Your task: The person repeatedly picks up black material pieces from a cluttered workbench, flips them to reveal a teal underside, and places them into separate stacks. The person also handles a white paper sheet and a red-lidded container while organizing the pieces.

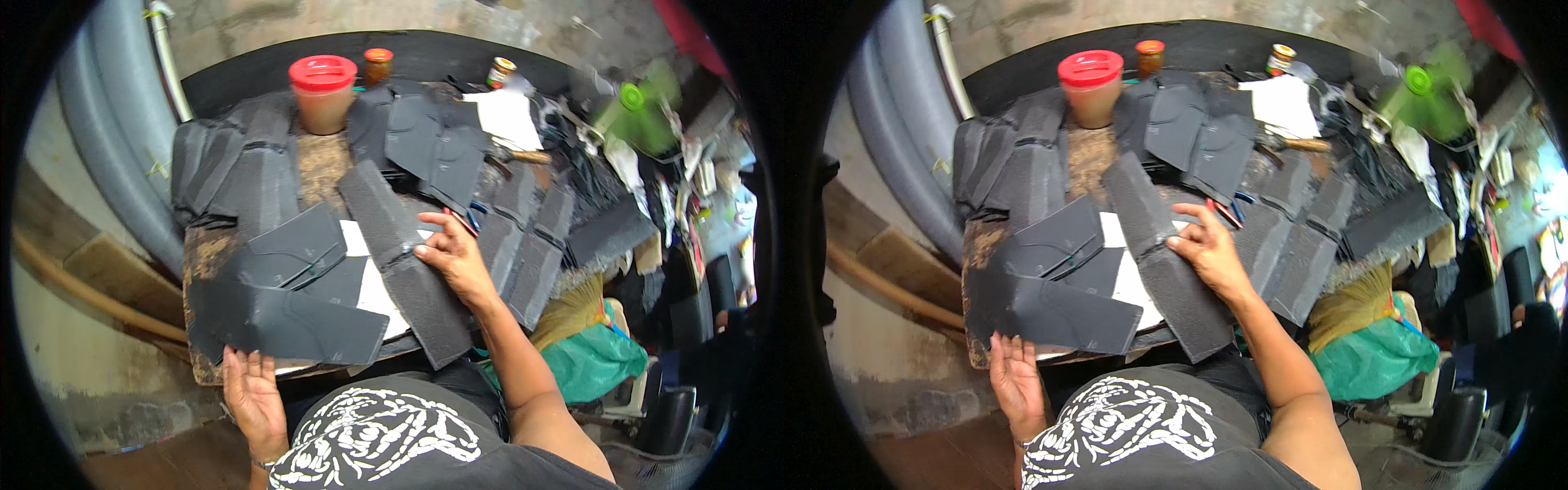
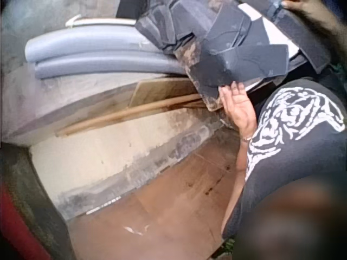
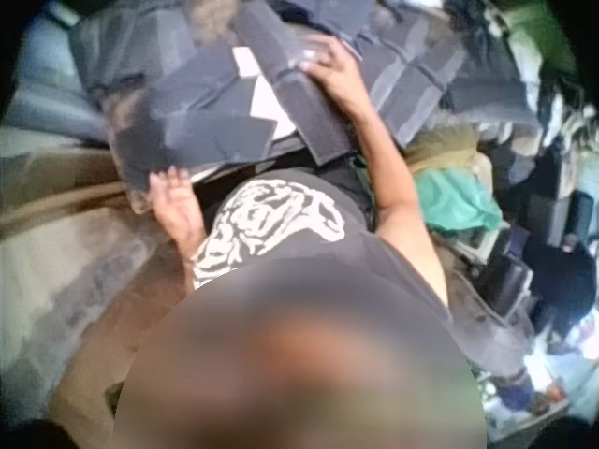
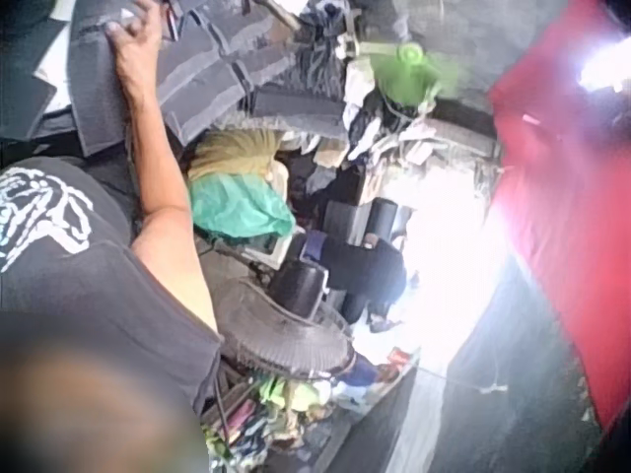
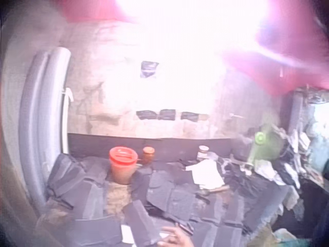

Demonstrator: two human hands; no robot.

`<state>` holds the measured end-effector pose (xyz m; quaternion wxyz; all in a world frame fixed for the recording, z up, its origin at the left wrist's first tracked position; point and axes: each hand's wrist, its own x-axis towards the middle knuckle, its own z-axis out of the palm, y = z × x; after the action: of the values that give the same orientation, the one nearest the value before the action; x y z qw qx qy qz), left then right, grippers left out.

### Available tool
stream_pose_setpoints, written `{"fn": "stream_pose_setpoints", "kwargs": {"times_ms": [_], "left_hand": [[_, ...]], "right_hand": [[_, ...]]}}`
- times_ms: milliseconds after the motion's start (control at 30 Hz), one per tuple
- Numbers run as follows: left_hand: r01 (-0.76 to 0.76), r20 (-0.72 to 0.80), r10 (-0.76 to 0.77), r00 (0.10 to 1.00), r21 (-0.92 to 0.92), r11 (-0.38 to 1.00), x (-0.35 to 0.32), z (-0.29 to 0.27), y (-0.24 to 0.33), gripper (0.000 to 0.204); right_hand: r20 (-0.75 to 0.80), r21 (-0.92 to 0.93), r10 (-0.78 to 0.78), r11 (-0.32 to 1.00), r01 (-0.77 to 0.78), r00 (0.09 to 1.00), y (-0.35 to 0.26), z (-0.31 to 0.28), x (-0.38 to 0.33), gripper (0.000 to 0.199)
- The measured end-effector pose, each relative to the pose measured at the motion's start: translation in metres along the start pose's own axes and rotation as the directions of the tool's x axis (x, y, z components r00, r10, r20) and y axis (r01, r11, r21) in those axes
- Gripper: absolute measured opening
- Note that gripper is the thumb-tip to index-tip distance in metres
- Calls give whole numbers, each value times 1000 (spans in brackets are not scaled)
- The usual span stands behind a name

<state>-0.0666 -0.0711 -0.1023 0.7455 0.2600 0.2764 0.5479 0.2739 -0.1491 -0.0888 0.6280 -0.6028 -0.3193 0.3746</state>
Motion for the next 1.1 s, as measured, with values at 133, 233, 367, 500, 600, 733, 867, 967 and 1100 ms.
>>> {"fn": "stream_pose_setpoints", "kwargs": {"times_ms": [133,233,367,500,600,733,867,967,1100], "left_hand": [[25,-64,-23,998,16,1000,-2,5,1,35],[5,-128,-1,992,37,999,-9,7,12,46],[-74,-26,73,997,-42,996,-18,6,33,46],[-70,177,77,981,-45,997,-17,16,46,50],[-17,134,24,991,-48,999,-8,32,54,57],[99,228,-72,971,-111,989,1,44,60,70],[15,228,-14,974,-3,1000,0,41,52,86],[25,181,-33,983,46,999,1,39,46,84],[38,261,-63,963,102,994,3,47,39,80]], "right_hand": [[-33,-28,-4,1000,3,999,5,0,1,32],[29,-57,-19,998,21,999,1,2,1,20],[12,-6,-47,999,47,999,-11,11,-5,11],[33,78,-228,971,225,973,-31,33,-5,13],[30,-175,-384,907,383,923,-44,55,-10,14],[92,-295,-536,790,537,839,-54,76,-16,15],[123,-236,-507,820,521,853,-54,91,-23,16],[127,-174,-489,846,504,863,-50,99,-26,15],[140,-190,-447,864,467,884,-46,101,-27,19]]}}
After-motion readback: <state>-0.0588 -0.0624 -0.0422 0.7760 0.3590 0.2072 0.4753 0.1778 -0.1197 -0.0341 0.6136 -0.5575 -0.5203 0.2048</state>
